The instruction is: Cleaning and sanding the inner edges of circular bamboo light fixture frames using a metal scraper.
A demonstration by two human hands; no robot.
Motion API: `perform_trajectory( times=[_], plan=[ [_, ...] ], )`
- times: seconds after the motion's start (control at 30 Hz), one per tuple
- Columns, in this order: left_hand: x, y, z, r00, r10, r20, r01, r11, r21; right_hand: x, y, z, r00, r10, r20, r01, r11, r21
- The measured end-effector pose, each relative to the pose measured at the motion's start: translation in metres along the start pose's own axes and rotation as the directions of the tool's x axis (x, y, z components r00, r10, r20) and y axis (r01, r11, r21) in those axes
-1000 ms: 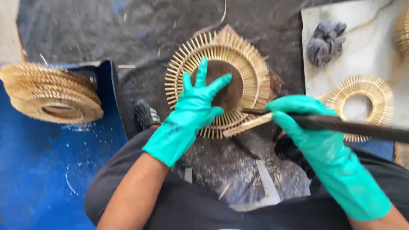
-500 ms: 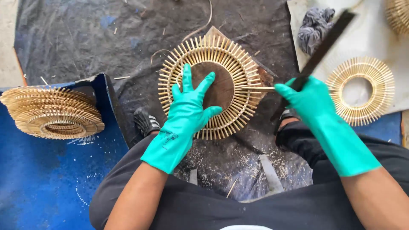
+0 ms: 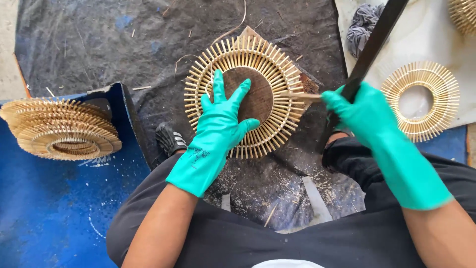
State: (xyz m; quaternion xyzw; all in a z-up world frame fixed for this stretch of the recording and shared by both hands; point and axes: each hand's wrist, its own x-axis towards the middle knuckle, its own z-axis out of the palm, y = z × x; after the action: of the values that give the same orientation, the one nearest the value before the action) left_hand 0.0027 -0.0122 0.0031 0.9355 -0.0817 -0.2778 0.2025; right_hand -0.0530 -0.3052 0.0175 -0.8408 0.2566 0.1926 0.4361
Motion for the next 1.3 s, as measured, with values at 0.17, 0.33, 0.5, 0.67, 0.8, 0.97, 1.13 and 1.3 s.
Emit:
perform_trajectory(
  times=[0.17, 0.33, 0.5, 0.67, 0.8, 0.97, 1.13, 1.3],
  plan=[
    [0.002, 0.002, -0.005, 1.0, -0.013, -0.001, 0.013, 1.0, -0.009, -0.088, -0.017, -0.012, 0.988, 0.13, 0.082, -0.152, 0.909, 0.389],
    [0.007, -0.006, 0.005, 0.998, 0.045, -0.032, -0.045, 0.999, 0.001, -0.133, -0.01, 0.019, 0.925, 0.277, 0.259, -0.376, 0.759, 0.531],
    [0.002, 0.003, -0.006, 0.999, -0.022, 0.045, 0.023, 0.999, -0.029, -0.124, 0.031, 0.048, 0.91, 0.196, 0.364, -0.386, 0.721, 0.576],
    [0.005, -0.008, -0.002, 0.999, 0.046, -0.002, -0.046, 0.999, 0.018, -0.138, 0.012, 0.063, 0.901, 0.243, 0.359, -0.413, 0.73, 0.544],
    [0.007, -0.013, 0.006, 0.997, 0.077, -0.012, -0.076, 0.997, 0.015, -0.123, 0.024, 0.052, 0.931, 0.213, 0.298, -0.358, 0.702, 0.616],
    [0.006, -0.007, -0.002, 0.999, 0.016, 0.041, -0.017, 1.0, 0.015, -0.127, 0.034, 0.06, 0.948, 0.168, 0.272, -0.31, 0.685, 0.659],
    [0.007, -0.01, 0.002, 0.997, -0.025, 0.072, 0.024, 0.999, 0.025, -0.125, 0.017, 0.057, 0.951, 0.12, 0.286, -0.284, 0.706, 0.649],
    [0.008, -0.01, 0.003, 0.998, 0.068, 0.002, -0.068, 0.998, -0.014, -0.118, 0.026, 0.03, 0.913, 0.223, 0.342, -0.387, 0.744, 0.545]
  ],
)
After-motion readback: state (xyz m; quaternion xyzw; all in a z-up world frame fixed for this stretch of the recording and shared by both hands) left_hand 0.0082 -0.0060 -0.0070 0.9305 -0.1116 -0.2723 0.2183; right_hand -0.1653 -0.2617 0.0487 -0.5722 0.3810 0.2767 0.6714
